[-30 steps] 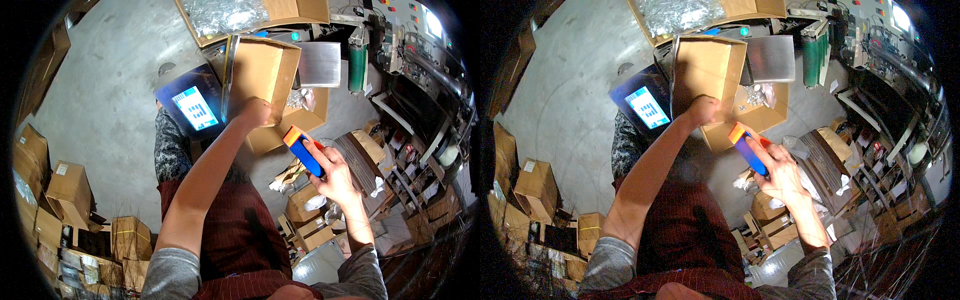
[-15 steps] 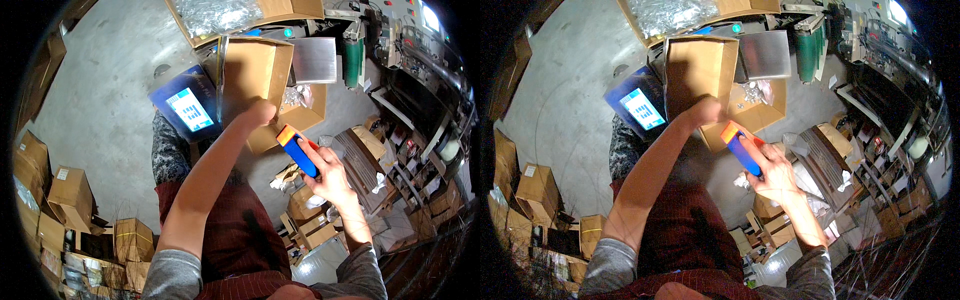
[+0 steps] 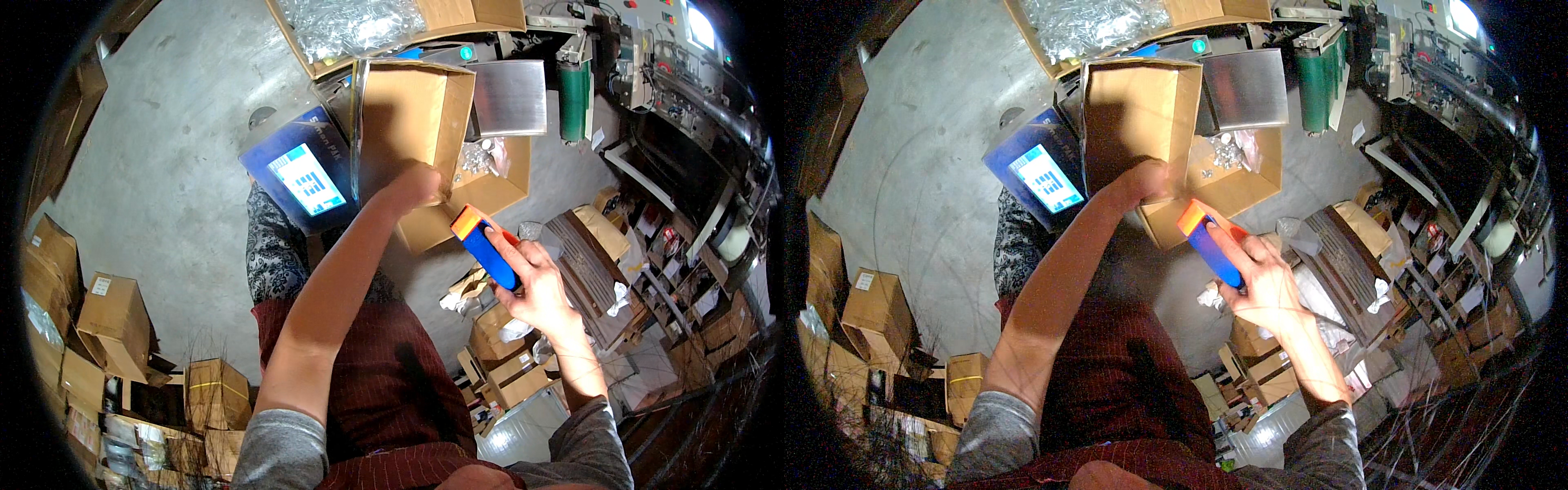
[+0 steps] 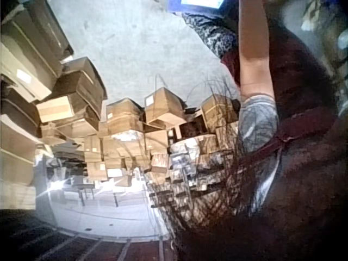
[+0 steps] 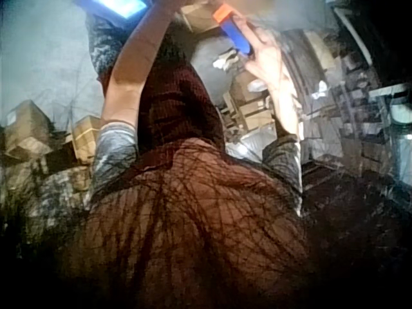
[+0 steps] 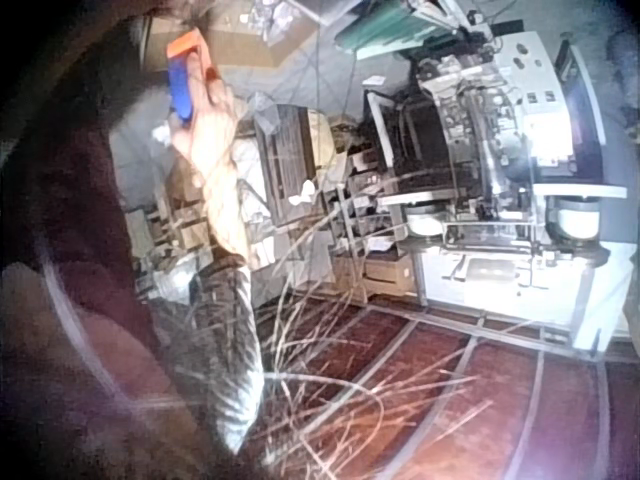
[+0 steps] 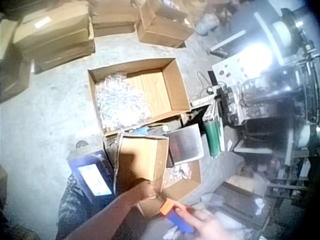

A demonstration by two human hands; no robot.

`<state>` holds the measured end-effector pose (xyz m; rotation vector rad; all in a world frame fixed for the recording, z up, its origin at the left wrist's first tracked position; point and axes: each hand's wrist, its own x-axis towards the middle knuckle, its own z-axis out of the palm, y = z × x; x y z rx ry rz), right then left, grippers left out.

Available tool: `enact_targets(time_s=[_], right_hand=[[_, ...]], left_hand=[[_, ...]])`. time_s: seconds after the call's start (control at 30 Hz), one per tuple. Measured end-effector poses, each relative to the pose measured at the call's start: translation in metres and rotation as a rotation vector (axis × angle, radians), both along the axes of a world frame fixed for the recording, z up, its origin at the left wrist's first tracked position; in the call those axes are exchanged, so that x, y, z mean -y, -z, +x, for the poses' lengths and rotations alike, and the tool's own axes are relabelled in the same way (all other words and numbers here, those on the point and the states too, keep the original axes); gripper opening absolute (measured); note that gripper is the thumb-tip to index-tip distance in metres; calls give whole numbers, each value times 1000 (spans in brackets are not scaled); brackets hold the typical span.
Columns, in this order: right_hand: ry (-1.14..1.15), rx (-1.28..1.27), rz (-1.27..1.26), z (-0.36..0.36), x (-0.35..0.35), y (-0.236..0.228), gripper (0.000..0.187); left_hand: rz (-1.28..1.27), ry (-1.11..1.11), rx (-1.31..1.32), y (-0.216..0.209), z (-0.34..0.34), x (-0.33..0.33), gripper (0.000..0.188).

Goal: The person loads a roll of packing tape into a handheld dispenser and then repeatedly tapes the seams of several cardboard boxes. The person places the taped boxes aside and briefly interacts with another person before continuing to tape more boxes.

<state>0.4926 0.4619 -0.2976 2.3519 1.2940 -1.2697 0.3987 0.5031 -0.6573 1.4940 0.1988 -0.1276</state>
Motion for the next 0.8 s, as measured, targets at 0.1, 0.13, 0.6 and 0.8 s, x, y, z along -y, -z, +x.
enact_targets(time_s=[0.1,0.13,0.6,0.8], right_hand=[[2,-10,22,-2,-2,2,83],[11,-17,21,-4,-4,2,83],[71,59,-34,0,16,6,88],[-32,159,-91,10,22,11,86]], left_hand=[[-153,22,-95,4,6,13,18],[-177,52,-151,5,6,15,20],[108,134,-790,-111,19,-17,67],[239,30,-677,-121,5,-12,69]])
